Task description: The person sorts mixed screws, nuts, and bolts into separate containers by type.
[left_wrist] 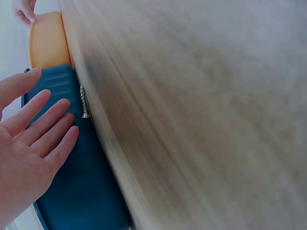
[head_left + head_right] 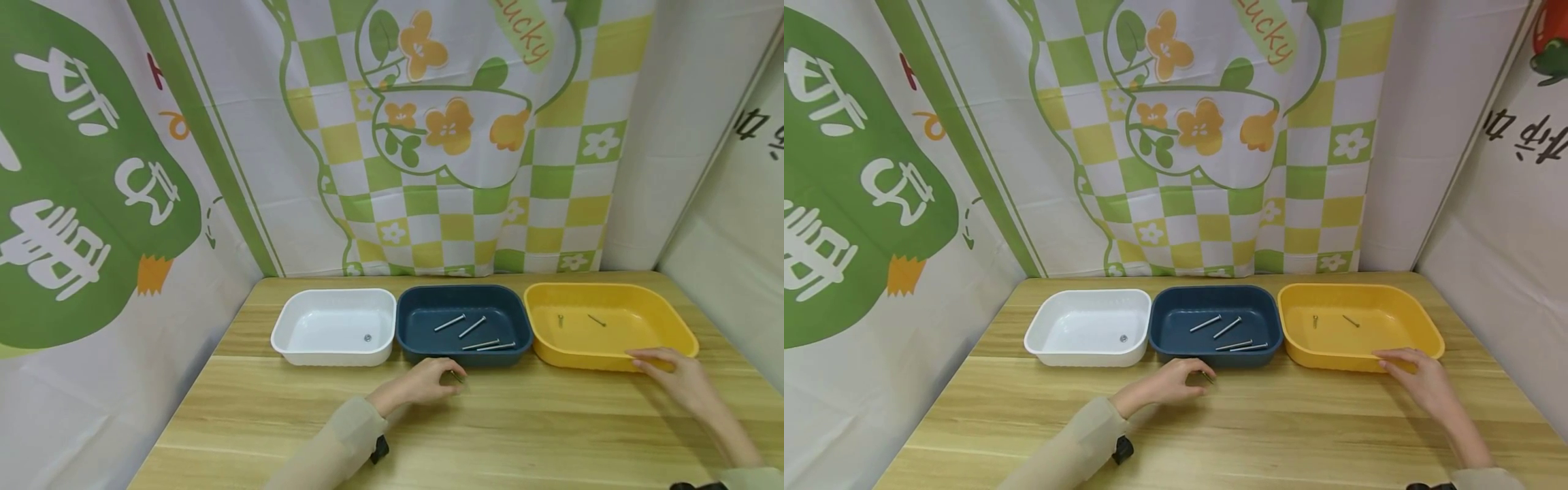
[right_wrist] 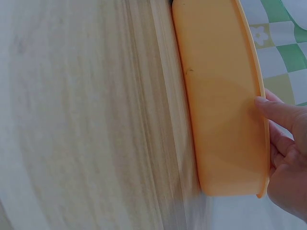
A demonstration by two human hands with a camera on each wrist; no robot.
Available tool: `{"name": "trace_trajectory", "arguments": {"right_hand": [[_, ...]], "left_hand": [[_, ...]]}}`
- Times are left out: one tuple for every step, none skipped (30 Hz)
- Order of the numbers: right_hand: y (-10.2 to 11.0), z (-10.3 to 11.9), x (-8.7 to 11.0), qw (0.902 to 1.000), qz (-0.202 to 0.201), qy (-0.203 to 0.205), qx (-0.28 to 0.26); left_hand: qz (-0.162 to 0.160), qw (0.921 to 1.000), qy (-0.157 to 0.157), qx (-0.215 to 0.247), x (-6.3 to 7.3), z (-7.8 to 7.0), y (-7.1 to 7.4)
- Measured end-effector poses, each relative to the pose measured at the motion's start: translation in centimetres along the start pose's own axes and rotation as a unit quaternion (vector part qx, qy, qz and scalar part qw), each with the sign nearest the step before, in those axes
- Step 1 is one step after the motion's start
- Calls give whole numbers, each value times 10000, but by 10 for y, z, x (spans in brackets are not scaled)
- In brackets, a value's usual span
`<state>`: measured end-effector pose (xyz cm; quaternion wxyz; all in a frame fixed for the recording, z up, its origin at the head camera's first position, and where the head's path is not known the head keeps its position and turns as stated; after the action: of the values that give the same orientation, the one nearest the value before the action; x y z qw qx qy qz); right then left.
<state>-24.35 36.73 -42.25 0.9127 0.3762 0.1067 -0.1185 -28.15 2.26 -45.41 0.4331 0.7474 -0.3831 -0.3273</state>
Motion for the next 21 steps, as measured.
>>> {"name": "trace_trajectory", "arguments": {"right_hand": [[0,0,0,10000,-7,-9,-9],[0,-1,0,10000,-14,-10,-19],[0,-1,0,10000,-18,-27,5],[0,-1,0,10000,-26,-40,10],[0,-2,0,10000,-31,-47,9],[0,-1,-1,10000,-38,-51,16],[0,-1,0,10000,-31,-47,3],[0,-1,0,10000,-38,-41,7],[0,-1,-1,10000,-47,-36,15],[1,-1,-1,10000,-56,-10,-6],[1,0,-1,10000,-65,25,-32],[1,0,0,9999,-81,57,-50],[1,1,0,9999,-95,91,-78],[2,1,0,9998,-108,118,-102],[2,1,0,9998,-111,136,-123],[2,1,0,9997,-110,143,-142],[1,1,0,9998,-102,138,-143],[1,1,-1,9998,-86,113,-142],[1,0,-1,9998,-69,89,-134],[1,0,-1,9999,-55,64,-123],[0,-1,-1,9999,-38,40,-111]], "left_hand": [[28,10000,27,-5,0,1,-1],[48,10000,54,-12,0,2,-1],[61,10000,74,-14,0,3,-2],[77,9999,110,-18,0,3,-2],[90,9999,145,-22,0,4,-2],[110,9998,174,-31,0,5,-3],[134,9997,208,-33,0,6,-4],[156,9996,229,-35,0,6,-4],[179,9995,249,-34,0,6,-5],[205,9994,267,-35,0,7,-5],[222,9994,265,-40,0,7,-6],[250,9993,265,-50,0,7,-6],[271,9993,254,-70,0,7,-6],[292,9993,229,-95,0,6,-6],[304,9993,194,-123,0,6,-6],[309,9993,146,-152,-1,5,-6],[317,9993,103,-184,-1,4,-6],[326,9992,61,-219,-1,4,-5],[329,9991,13,-261,-1,4,-5],[338,9990,-21,-278,-1,4,-5],[348,9990,-46,-291,-1,4,-5]]}}
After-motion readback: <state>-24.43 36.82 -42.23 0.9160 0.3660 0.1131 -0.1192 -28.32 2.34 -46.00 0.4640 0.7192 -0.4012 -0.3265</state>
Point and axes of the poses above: each hand's wrist, its own x-axis away from the middle knuckle, its own y-axis out of the back of the hand, z = x × y, the point moved 8 cm from there along -x, towards the middle knuckle, and after that the axes turned 12 degrees about -y, right-handed, at the moved point
